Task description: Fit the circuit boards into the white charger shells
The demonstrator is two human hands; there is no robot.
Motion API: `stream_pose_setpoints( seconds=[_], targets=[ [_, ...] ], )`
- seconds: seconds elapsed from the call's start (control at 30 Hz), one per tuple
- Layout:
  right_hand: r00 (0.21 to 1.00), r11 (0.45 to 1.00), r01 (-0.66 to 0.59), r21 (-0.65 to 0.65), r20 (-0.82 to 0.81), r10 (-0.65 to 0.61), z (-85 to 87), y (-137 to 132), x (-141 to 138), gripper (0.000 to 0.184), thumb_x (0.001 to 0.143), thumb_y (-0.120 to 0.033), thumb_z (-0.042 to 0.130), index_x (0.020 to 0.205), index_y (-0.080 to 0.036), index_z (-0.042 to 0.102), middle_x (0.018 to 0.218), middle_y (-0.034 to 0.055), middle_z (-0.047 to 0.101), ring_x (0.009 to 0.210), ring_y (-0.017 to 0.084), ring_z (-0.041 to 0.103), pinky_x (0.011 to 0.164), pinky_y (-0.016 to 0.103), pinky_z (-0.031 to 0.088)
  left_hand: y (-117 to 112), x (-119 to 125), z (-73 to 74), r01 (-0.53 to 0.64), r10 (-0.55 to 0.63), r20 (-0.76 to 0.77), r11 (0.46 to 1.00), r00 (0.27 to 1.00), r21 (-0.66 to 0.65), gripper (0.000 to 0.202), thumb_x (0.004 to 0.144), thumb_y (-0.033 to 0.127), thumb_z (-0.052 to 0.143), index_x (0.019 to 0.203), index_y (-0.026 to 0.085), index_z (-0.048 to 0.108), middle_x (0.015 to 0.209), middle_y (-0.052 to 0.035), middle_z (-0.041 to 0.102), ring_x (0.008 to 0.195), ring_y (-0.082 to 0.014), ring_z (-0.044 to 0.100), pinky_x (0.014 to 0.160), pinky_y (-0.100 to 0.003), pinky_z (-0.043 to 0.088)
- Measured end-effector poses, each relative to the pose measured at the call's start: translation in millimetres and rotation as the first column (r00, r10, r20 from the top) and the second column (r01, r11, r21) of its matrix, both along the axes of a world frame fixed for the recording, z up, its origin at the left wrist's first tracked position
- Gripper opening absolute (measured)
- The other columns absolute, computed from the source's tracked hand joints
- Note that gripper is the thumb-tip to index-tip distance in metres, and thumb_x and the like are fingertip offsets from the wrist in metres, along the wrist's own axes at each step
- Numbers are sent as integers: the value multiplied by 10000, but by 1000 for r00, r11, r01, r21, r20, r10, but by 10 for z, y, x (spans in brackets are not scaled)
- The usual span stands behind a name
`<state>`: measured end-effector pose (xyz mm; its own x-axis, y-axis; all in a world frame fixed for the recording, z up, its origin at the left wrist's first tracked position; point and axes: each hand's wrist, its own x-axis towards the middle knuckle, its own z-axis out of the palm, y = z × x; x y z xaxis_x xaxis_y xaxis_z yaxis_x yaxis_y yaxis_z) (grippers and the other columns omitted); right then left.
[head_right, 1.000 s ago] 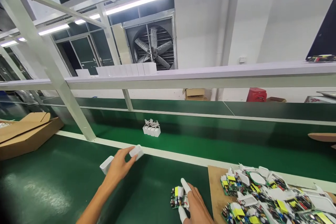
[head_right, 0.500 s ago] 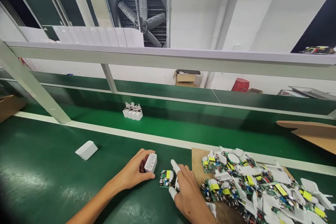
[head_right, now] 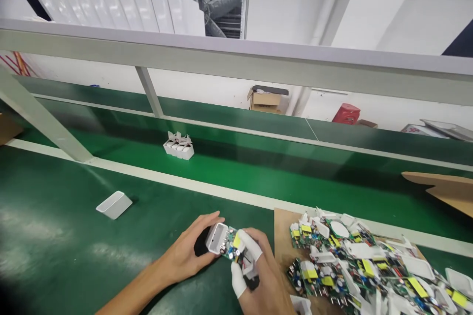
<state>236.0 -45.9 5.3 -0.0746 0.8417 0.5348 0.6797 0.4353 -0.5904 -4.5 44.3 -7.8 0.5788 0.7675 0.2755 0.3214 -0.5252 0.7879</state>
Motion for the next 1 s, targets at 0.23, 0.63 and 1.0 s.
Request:
stream_pose_setpoints(
  seconds=[0.23,0.63,1.0],
  targets=[
    [989,992,42,121,136,-59,-109,-23,-113,592,994,-155,514,1571,-194,384,1362,172,649,1239,295,677,998,431,624,-46,67,34,35,-34,-11,991,999,129,831,982,176,663,1662,344,215,1498,-103,624,1409,-279,548,1165,-466,523],
    [908,956,67,286,379,-177,0,15,-130,645,917,-109,514,1547,-58,384,1237,209,695,1153,368,680,852,523,673,-54,82,-18,85,-79,-68,992,995,90,876,976,98,630,1666,363,159,1548,-90,565,1489,-268,457,1230,-480,463],
    [913,970,72,233,376,-158,-2,-8,-110,731,952,-115,502,1638,-58,255,1279,217,687,1194,369,678,891,518,660,-56,111,-64,82,-79,-50,994,996,71,850,989,120,630,1668,360,178,1522,-101,572,1474,-271,489,1213,-479,486]
  ],
)
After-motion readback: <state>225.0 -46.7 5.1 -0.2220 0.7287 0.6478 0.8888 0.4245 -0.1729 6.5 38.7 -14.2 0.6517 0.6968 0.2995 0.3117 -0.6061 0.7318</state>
